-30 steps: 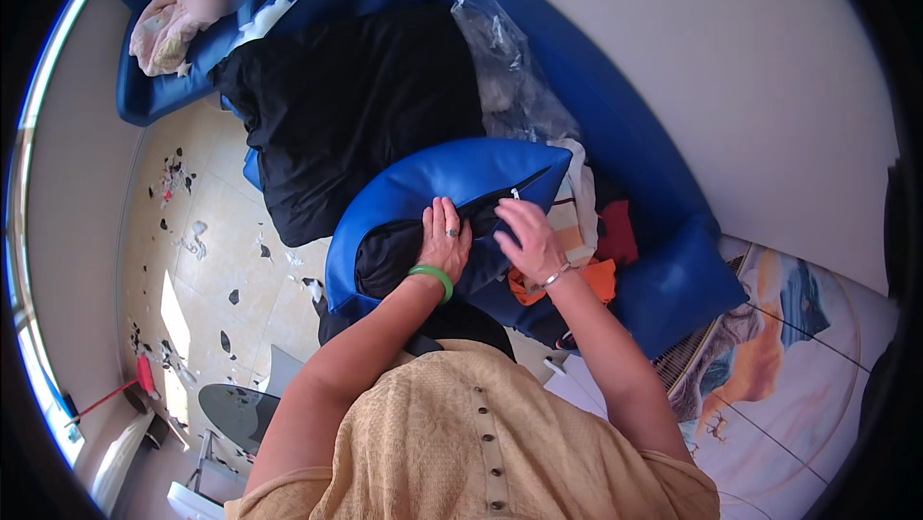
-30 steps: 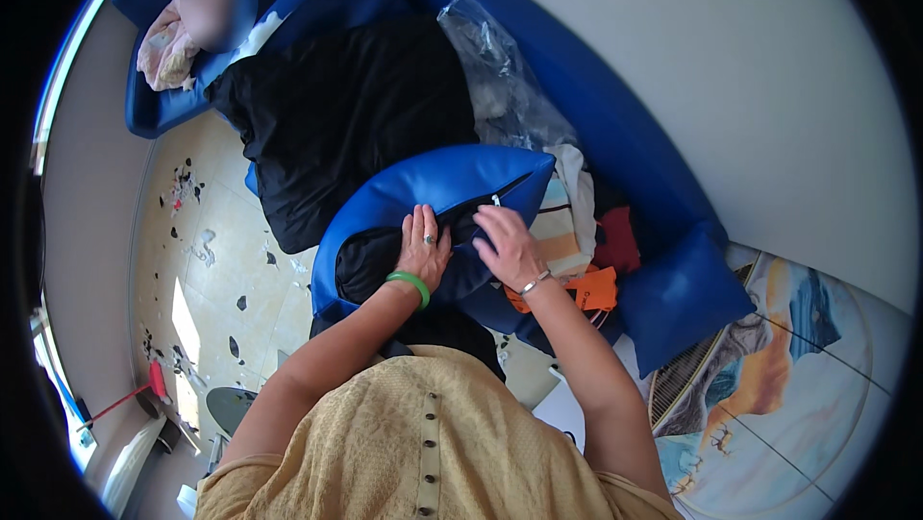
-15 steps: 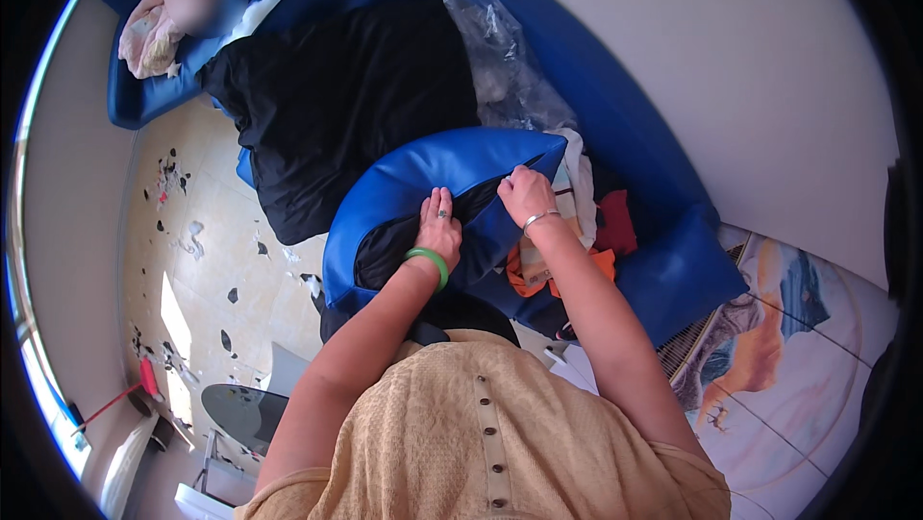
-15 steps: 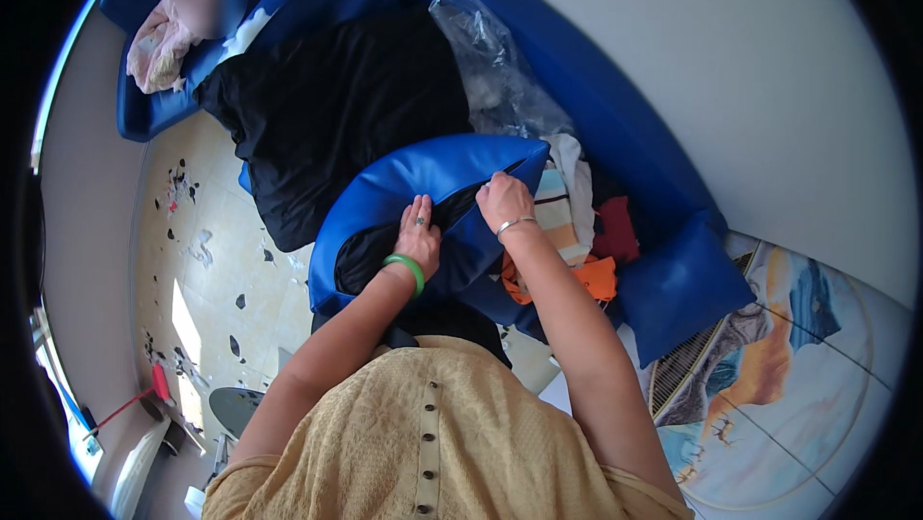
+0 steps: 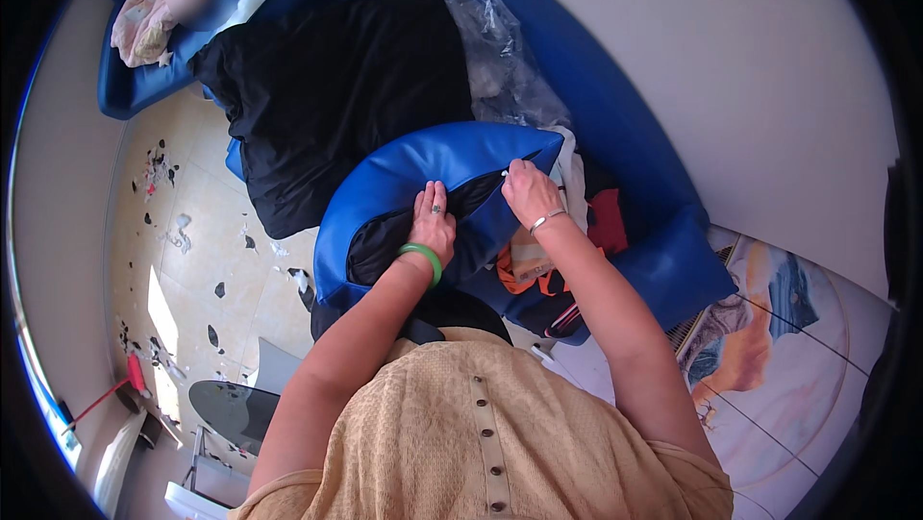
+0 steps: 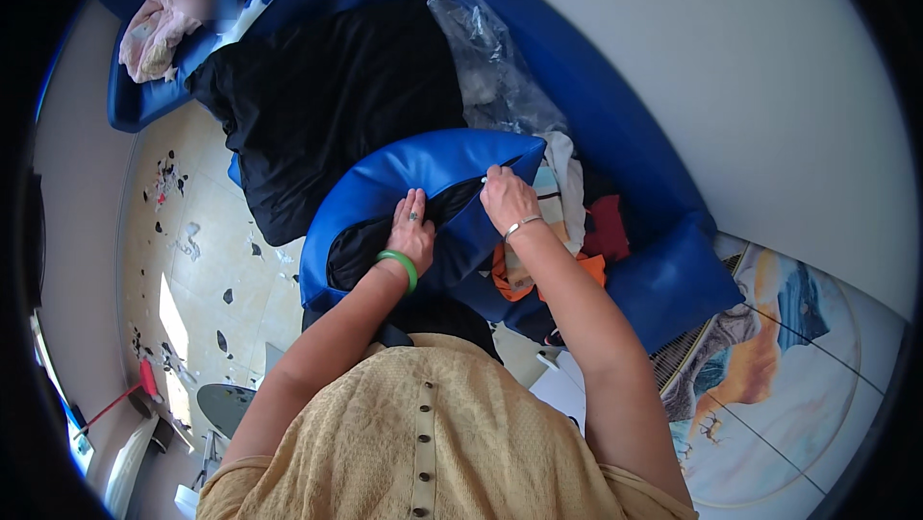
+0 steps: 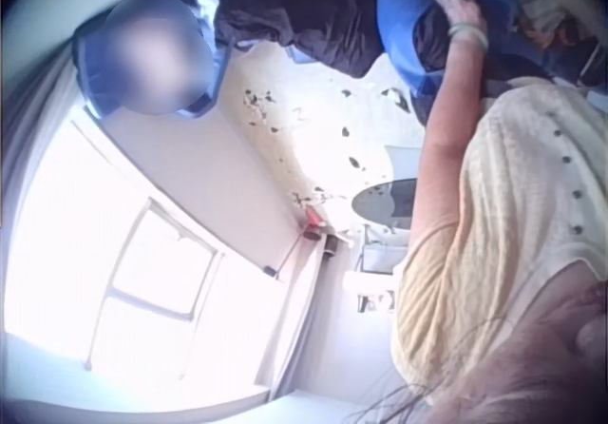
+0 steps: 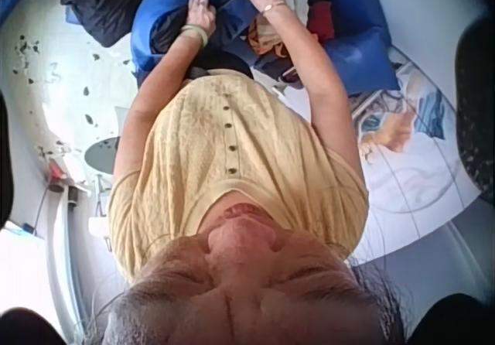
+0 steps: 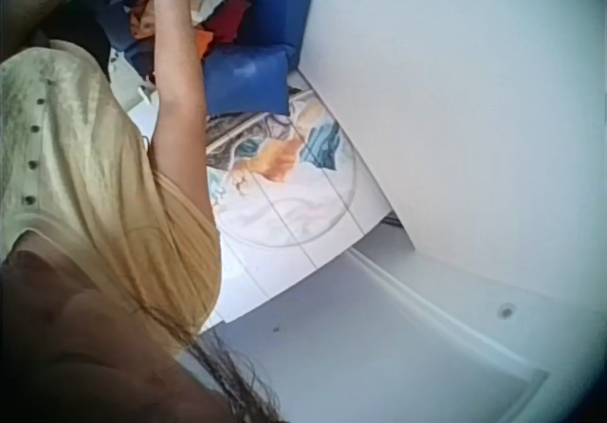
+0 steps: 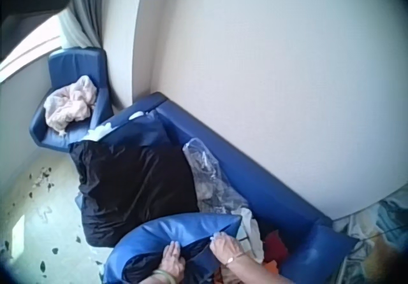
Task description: The person opens a blue pillow cover, places a black pillow insert inside, and zips it closed. They then fold a white cloth and an orange garment on the sofa.
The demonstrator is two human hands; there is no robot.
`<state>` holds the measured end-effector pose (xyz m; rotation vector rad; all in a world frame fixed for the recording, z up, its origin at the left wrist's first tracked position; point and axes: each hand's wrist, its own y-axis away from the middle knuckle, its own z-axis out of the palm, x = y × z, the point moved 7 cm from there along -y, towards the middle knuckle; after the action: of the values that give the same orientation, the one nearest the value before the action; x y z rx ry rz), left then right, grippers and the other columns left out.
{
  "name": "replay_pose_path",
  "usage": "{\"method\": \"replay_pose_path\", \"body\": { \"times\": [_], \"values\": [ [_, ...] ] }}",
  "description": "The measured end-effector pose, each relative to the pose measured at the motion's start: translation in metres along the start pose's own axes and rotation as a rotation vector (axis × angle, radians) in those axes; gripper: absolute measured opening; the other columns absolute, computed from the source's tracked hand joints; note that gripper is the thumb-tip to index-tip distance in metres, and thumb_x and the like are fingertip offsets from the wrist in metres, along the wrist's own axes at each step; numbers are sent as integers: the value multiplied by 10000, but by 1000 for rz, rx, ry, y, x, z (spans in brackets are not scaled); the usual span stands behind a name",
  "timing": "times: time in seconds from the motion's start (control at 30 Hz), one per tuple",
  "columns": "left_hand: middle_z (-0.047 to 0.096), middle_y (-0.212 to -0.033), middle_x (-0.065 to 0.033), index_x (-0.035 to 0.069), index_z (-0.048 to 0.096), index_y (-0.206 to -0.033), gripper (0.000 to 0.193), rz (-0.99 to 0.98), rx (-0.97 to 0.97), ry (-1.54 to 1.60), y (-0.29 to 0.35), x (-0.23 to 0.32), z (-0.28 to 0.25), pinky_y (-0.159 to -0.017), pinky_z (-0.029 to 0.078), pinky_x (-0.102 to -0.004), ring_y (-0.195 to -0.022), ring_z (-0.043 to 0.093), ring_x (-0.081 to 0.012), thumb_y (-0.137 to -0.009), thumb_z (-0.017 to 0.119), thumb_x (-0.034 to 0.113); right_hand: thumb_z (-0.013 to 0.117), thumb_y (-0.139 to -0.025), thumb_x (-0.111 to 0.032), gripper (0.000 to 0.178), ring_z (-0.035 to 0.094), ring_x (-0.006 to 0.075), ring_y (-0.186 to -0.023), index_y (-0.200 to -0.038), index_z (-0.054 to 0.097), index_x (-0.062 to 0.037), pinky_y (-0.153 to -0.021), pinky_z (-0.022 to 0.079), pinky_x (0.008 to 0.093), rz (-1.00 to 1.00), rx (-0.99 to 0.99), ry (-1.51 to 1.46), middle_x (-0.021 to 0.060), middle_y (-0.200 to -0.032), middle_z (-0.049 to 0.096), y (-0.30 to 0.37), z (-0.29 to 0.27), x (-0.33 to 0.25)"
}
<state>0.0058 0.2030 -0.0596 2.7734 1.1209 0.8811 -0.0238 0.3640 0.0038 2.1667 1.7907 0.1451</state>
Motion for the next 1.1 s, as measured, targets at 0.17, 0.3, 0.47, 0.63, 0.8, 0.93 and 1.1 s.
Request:
{"method": "replay_pose_path", "body": {
  "times": [0.17,0.3,0.47,0.63,0.8,0.93,1.1],
  "values": [
    [279,-1449,-345,-89,642,-1002,312,21,28,16,2,1,-3,-1149,189,-520,-1373,250,-476,-783,536,105,528,-868,-113,116,601,402,-809,-876,494,-2,-716,504,480,26,129,-103,219,-866,587,3,-5,4],
    [290,-1448,-341,-77,647,-973,271,17,82,4,4,-1,-1,-1150,192,-511,-1373,258,-468,-801,542,104,516,-875,-84,90,608,371,-850,-905,503,0,-738,520,446,27,137,-83,212,-903,583,5,5,4],
    [306,-1451,-326,-46,663,-908,194,-19,38,7,4,-8,2,-1152,202,-490,-1376,270,-452,-826,575,107,513,-898,-94,88,592,404,-808,-886,496,-9,-721,498,465,-106,187,-222,217,-875,577,22,22,-27],
    [330,-1435,-329,-40,662,-911,185,17,112,62,2,-10,-5,-1131,242,-507,-1353,316,-453,-810,592,98,540,-898,-108,111,578,398,-799,-908,490,-10,-715,486,457,13,190,-179,208,-858,566,13,18,-17],
    [413,-1381,-318,-23,664,-918,193,45,128,-19,7,0,-35,-1107,273,-502,-1331,354,-437,-799,601,115,719,-803,-300,408,539,373,-848,-901,485,20,-773,450,435,250,330,-512,195,-860,530,39,10,-12],
    [464,-1332,-279,29,658,-989,255,48,120,-96,16,12,-43,-1057,298,-495,-1261,415,-395,-788,640,185,703,-789,-432,491,589,416,-846,-853,524,21,-774,482,468,519,56,-452,239,-862,587,59,35,-5],
    [463,-1324,-276,40,551,-1213,575,47,38,-8,12,38,-88,-1066,314,-500,-1254,406,-433,-746,726,326,661,-839,-417,481,590,424,-907,-897,503,34,-789,491,474,532,83,-456,262,-937,582,64,37,0]
  ]
}}
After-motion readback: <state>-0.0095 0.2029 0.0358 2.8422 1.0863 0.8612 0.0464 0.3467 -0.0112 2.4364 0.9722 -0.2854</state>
